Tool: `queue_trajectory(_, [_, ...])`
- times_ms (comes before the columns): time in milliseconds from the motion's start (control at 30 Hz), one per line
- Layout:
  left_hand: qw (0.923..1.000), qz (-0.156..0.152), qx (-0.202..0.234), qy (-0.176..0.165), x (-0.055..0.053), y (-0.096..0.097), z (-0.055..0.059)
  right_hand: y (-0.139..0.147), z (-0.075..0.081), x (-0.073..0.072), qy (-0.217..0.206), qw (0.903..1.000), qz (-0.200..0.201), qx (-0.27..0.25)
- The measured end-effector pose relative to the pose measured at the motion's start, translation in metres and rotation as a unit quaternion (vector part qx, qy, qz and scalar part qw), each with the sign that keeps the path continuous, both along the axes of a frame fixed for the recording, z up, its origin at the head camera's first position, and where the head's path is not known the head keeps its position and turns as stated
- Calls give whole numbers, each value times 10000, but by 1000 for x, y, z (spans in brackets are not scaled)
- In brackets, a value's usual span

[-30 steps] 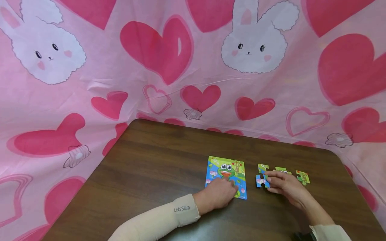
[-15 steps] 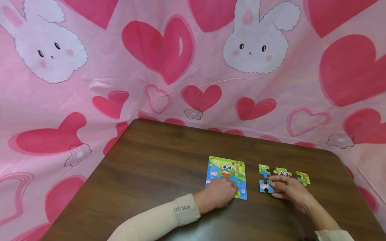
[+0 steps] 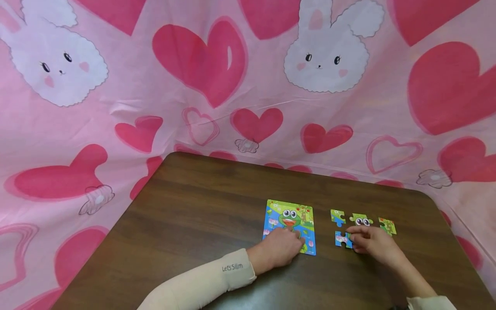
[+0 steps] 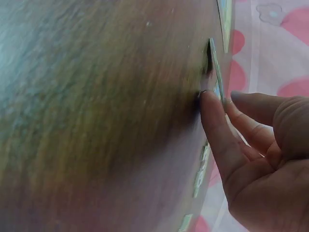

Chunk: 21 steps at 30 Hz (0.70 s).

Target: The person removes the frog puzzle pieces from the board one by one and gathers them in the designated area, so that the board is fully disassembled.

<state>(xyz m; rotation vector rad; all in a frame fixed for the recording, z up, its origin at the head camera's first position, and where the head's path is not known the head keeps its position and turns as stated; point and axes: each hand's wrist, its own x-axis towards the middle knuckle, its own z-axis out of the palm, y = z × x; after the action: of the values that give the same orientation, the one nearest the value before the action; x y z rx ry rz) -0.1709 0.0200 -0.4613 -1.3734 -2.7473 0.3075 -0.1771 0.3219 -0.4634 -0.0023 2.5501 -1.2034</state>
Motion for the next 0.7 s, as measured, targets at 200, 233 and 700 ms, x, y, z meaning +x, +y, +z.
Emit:
queue_trajectory(200, [10000, 26, 47, 50, 0, 0, 0, -6, 6, 1, 376, 9972, 33, 644])
queue_trajectory(233, [10000, 30, 42, 58, 0, 0, -1, -6, 6, 1, 377, 9973, 5, 636])
queue_trajectory(700, [9994, 103, 178, 265, 2, 1, -3, -16, 14, -10, 458, 9955, -181, 811])
